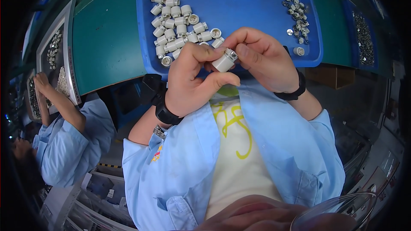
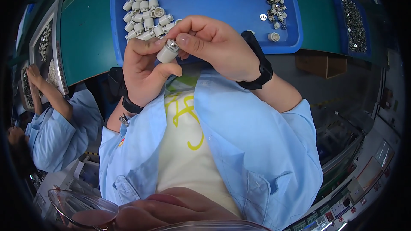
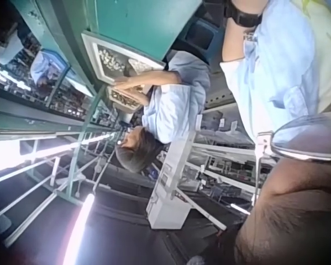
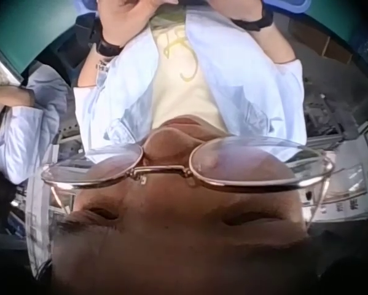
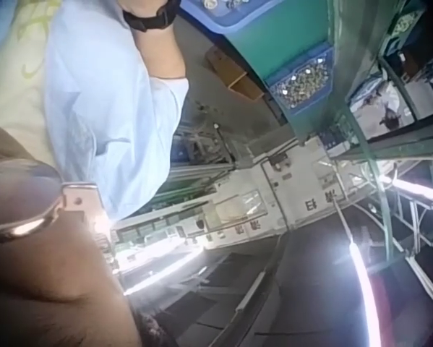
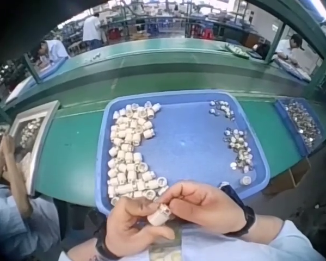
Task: The person assembles components by hand, picking up a white plastic housing and a metal insert from a blue tray. They press the metal insert into the housing, turn the assembly over, and place the completed unit back onto the tray.
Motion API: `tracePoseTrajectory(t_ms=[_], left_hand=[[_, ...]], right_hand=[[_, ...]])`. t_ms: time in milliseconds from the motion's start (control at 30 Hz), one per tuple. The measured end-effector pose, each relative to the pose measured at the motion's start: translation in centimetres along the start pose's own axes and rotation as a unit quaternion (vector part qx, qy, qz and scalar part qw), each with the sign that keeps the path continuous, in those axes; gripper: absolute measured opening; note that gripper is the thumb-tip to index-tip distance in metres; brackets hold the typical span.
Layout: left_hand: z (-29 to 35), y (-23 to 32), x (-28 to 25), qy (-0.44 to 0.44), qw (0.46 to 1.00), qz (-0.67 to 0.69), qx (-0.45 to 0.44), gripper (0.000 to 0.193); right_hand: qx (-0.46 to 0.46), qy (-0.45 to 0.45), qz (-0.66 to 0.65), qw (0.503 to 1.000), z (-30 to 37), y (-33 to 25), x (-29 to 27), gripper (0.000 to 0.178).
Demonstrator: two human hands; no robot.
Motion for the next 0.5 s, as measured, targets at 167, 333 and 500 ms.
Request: tracePoseTrajectory(t_ms=[167, 333, 500], left_hand=[[0.1, 0.4, -0.1, 0.031, 0.999, -0.027, 0.022, 0.047], [0.1, -0.3, -0.3, 0.043, 0.999, 0.031, -0.007, 0.050], [0.1, -0.5, -0.2, 0.052, 0.996, 0.071, -0.030, 0.051]], right_hand=[[-0.012, 0.001, 0.004, 1.000, -0.2, -0.2, 0.2, 0.025], [-0.002, -0.002, -0.009, 1.000, -0.5, 0.0, 0.2, 0.025], [-0.018, 0.011, 0.010, 1.000, -0.4, -0.3, 0.2, 0.024]])
Point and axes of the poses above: each hand's wrist, its own z-axis away from the middle knuckle, its own x-axis out of the palm, y = z × x, the point moved 9 cm from there along -z, towards the middle knuckle, and after that the axes turned 8 degrees about -z, right-handed, at the moved point
